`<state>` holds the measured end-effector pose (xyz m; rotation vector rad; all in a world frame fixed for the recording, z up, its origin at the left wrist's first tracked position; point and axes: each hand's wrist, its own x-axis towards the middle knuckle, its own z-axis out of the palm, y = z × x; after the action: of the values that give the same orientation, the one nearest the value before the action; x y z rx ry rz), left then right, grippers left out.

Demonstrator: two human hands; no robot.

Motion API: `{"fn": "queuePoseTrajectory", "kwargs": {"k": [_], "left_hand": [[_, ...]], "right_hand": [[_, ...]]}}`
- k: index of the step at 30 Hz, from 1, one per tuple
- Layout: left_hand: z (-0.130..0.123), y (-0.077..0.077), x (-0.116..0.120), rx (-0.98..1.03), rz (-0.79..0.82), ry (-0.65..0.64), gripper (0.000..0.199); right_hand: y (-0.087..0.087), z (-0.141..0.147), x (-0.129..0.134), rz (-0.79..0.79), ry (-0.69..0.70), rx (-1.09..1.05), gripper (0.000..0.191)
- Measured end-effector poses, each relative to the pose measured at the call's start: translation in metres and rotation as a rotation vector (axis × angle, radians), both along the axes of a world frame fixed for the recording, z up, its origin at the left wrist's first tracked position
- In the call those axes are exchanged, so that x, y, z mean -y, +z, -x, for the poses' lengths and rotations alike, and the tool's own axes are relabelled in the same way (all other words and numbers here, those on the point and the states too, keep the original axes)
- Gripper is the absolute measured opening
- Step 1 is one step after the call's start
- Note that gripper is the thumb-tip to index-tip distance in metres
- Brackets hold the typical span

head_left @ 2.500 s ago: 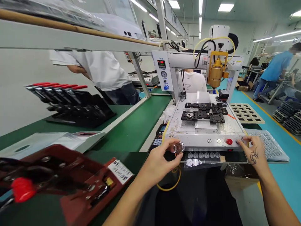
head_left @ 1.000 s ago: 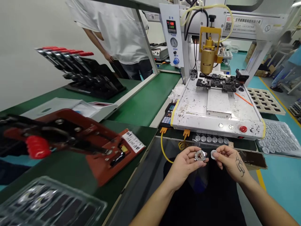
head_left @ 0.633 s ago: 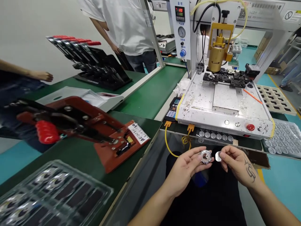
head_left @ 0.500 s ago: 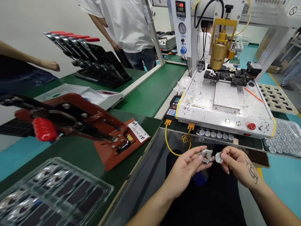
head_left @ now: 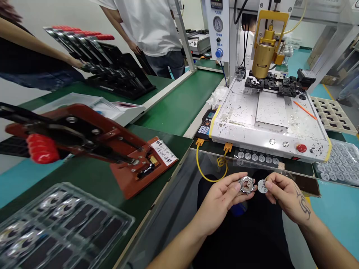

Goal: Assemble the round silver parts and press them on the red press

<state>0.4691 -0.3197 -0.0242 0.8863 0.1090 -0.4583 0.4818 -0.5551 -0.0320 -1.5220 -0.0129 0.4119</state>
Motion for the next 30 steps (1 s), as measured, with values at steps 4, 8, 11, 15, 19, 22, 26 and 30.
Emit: {"fn": "queuePoseTrajectory", "kwargs": {"k": [4, 8, 11, 15, 19, 22, 26, 30], "left_hand": [[0.001, -0.002, 0.000, 0.008, -0.017, 0.004, 0.046], [0.003, -0.002, 0.000, 0.017, -0.041, 0.005, 0.046], [0.004, -0.001, 0.000, 0.027, -0.052, 0.000, 0.046], [0.006, 0.000, 0.000, 0.040, -0.064, -0.002, 0.046], [0.005, 0.000, 0.001, 0.052, -0.082, -0.002, 0.046], [0.005, 0.000, 0.003, 0.071, -0.102, -0.003, 0.048], [0.007, 0.002, 0.006, 0.091, -0.116, -0.004, 0.050], [0.008, 0.002, 0.007, 0.100, -0.128, -0.011, 0.049]], "right_hand": [[0.001, 0.000, -0.001, 0.027, 0.002, 0.019, 0.040], [0.001, 0.000, 0.000, 0.051, -0.010, 0.046, 0.039], [0.001, 0.001, -0.001, 0.054, -0.009, 0.060, 0.037], [0.004, 0.000, -0.004, 0.080, -0.023, 0.111, 0.037], [0.012, -0.002, -0.010, 0.141, -0.028, 0.235, 0.034], [0.018, -0.002, -0.016, 0.195, 0.005, 0.269, 0.029], [0.024, -0.001, -0.024, 0.251, 0.067, 0.277, 0.025], [0.024, -0.001, -0.027, 0.269, 0.073, 0.281, 0.026]]}}
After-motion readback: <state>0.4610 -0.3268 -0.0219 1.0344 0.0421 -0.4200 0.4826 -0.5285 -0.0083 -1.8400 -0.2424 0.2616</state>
